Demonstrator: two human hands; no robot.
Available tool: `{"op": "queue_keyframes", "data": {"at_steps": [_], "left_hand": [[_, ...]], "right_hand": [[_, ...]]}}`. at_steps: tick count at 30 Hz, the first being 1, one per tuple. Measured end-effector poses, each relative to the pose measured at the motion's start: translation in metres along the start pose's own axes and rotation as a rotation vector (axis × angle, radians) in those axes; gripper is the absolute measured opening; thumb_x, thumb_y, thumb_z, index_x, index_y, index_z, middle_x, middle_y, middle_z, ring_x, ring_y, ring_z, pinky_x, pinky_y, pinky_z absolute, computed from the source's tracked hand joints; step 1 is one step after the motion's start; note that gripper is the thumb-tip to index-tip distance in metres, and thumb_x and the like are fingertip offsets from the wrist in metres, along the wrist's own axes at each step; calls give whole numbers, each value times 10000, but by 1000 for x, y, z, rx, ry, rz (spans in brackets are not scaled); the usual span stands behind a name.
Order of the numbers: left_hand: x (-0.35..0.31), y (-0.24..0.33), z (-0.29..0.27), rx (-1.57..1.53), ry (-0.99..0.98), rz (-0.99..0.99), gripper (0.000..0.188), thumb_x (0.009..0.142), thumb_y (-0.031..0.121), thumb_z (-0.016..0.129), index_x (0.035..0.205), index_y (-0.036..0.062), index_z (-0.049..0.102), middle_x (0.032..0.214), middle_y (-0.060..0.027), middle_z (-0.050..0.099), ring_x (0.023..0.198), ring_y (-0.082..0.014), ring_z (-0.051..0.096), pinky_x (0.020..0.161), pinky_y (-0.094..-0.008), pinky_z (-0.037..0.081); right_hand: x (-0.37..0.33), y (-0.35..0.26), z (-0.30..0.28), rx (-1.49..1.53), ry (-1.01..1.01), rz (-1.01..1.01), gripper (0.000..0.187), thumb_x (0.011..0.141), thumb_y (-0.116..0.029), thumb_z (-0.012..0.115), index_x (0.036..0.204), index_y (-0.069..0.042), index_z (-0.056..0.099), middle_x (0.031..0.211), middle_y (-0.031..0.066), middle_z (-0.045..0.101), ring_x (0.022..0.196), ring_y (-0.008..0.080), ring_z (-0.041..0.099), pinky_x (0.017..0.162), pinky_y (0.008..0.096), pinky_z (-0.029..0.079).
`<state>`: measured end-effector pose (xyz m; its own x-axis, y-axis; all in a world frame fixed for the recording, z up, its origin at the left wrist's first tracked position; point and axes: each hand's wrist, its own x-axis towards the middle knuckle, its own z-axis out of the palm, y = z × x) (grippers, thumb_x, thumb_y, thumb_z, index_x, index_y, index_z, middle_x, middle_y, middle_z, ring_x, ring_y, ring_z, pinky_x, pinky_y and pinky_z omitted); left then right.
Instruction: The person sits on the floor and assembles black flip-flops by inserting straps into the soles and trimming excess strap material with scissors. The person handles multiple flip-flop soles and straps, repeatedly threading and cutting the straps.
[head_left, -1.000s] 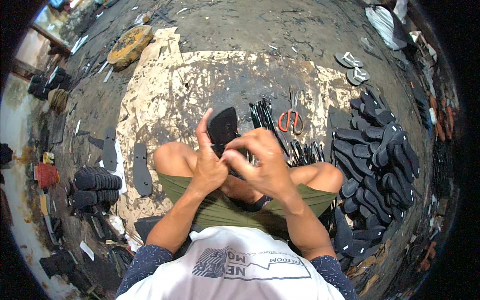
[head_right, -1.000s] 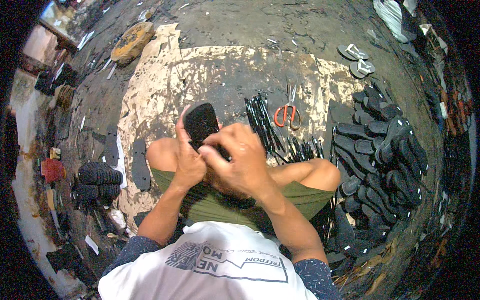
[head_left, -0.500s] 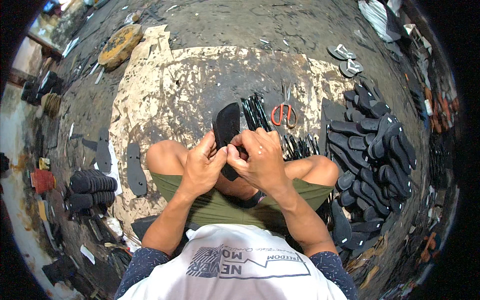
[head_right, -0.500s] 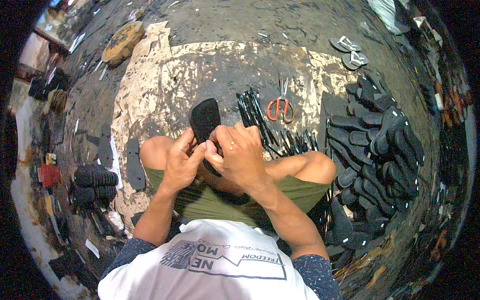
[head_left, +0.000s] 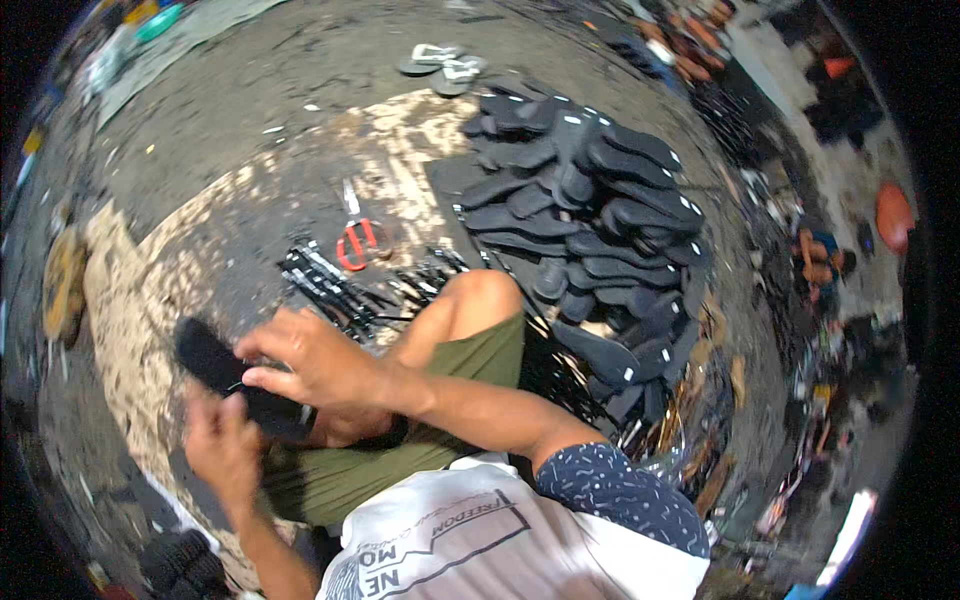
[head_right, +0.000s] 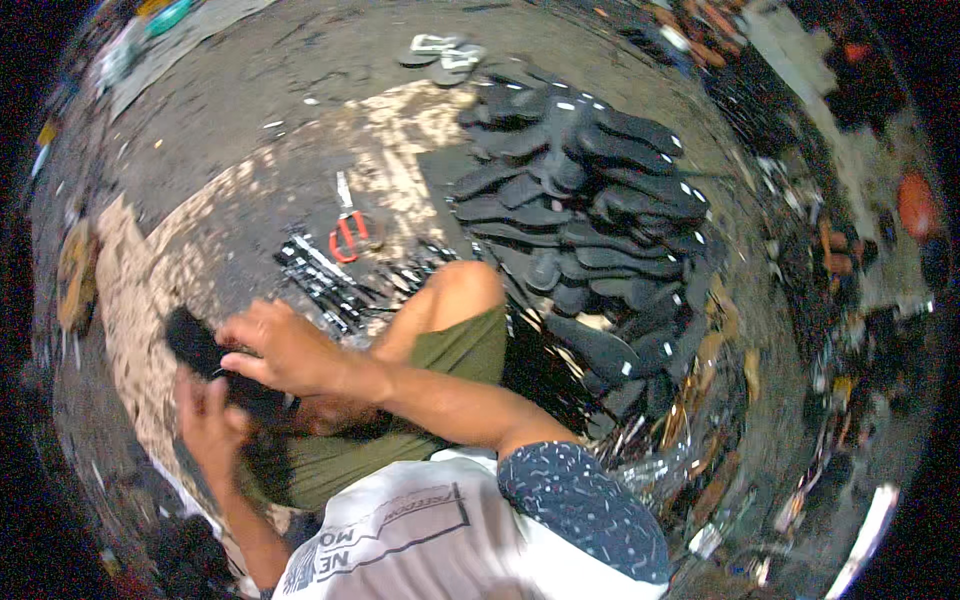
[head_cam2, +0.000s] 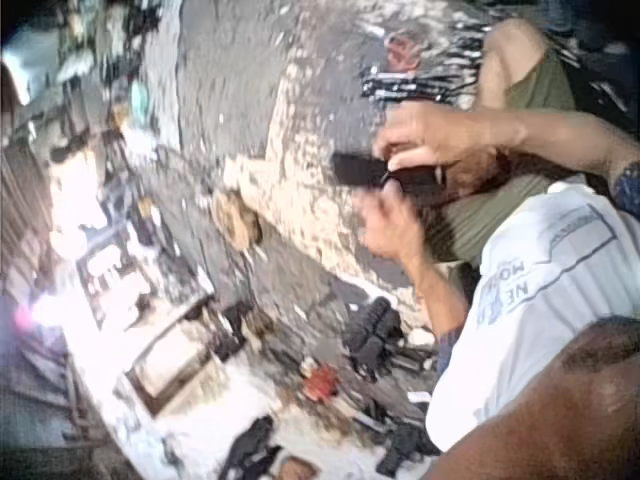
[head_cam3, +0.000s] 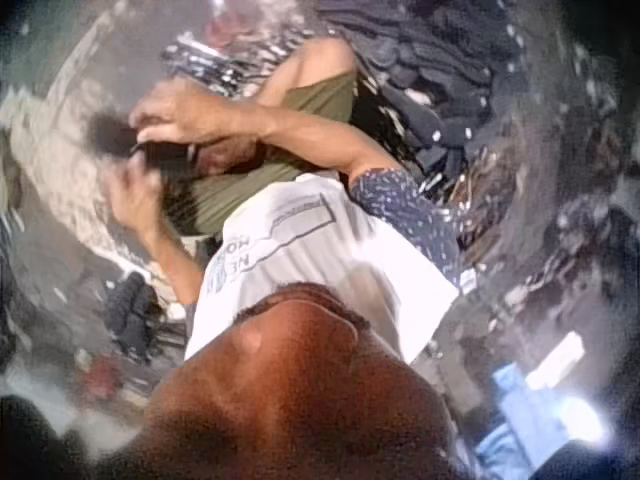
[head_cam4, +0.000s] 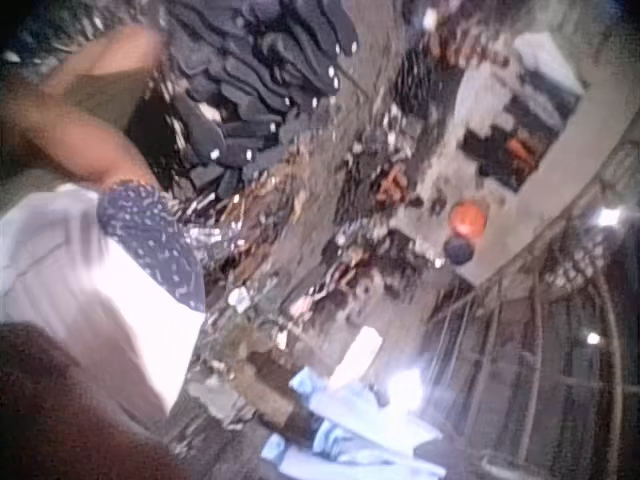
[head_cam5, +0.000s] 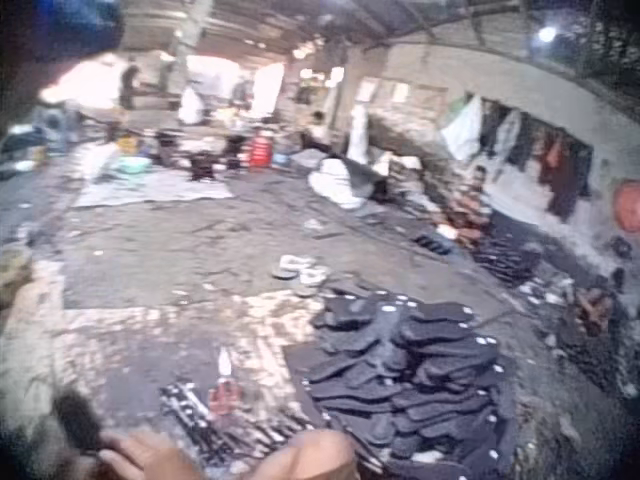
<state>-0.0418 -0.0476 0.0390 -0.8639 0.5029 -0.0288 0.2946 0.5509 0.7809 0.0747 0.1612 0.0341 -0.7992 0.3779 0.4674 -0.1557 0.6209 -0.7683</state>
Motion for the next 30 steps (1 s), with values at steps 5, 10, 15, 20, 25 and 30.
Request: {"op": "queue_keyframes", "data": {"at_steps": [5, 10, 15, 20, 25, 30], "left_hand": [[16, -117, -241, 197, 37, -22, 614, 1046, 259, 530, 1620, 139, 349, 1338, -122, 549, 1135, -221, 564, 959, -357, 457], [-13, -57, -248, 142, 454, 18, 530, 1028, 275, 591, 1517, 96, 493, 1346, -209, 625, 1182, -309, 636, 953, -383, 525], [27, -11, -79, -608, 18, -18, 601, 1023, 198, 543, 1548, -33, 363, 1443, -246, 539, 1287, -331, 590, 1062, -434, 507], [44, -14, 13, -1062, -162, -293, 778, 986, 223, 701, 1606, 87, 251, 1466, -225, 480, 1249, -332, 574, 1009, -455, 534], [-26, -45, -52, -286, 282, -104, 796, 926, 145, 729, 1591, 63, 300, 1518, -183, 439, 1337, -300, 492, 1155, -418, 385], [-72, -45, -51, 54, 242, -54, 748, 900, 147, 750, 1559, 65, 406, 1485, -131, 506, 1318, -255, 506, 1112, -393, 374]], "right_hand": [[-40, 120, -224, -839, 501, 307, 428, 768, -151, 794, 1179, -82, 697, 1242, 125, 677, 1147, 310, 627, 991, 444, 471], [-113, 181, -385, -1805, 399, 658, 586, 848, -182, 684, 1426, -179, 585, 1576, 147, 438, 1409, 399, 424, 1124, 589, 332], [-35, 84, -244, -1107, 370, 128, 392, 855, -158, 669, 1244, -139, 711, 1227, 41, 716, 1164, 284, 622, 1011, 503, 438], [-35, 22, -26, -216, -310, -442, 536, 839, -192, 748, 1363, -137, 649, 1396, 97, 634, 1320, 304, 572, 1101, 499, 462], [2, 178, 39, -375, -73, 324, 347, 929, -149, 654, 1257, -37, 636, 1193, 199, 674, 1123, 423, 599, 999, 486, 480], [-12, 263, 50, -616, -221, 691, 265, 891, -196, 628, 1081, -21, 687, 1009, 227, 739, 943, 411, 711, 846, 507, 564]]}}
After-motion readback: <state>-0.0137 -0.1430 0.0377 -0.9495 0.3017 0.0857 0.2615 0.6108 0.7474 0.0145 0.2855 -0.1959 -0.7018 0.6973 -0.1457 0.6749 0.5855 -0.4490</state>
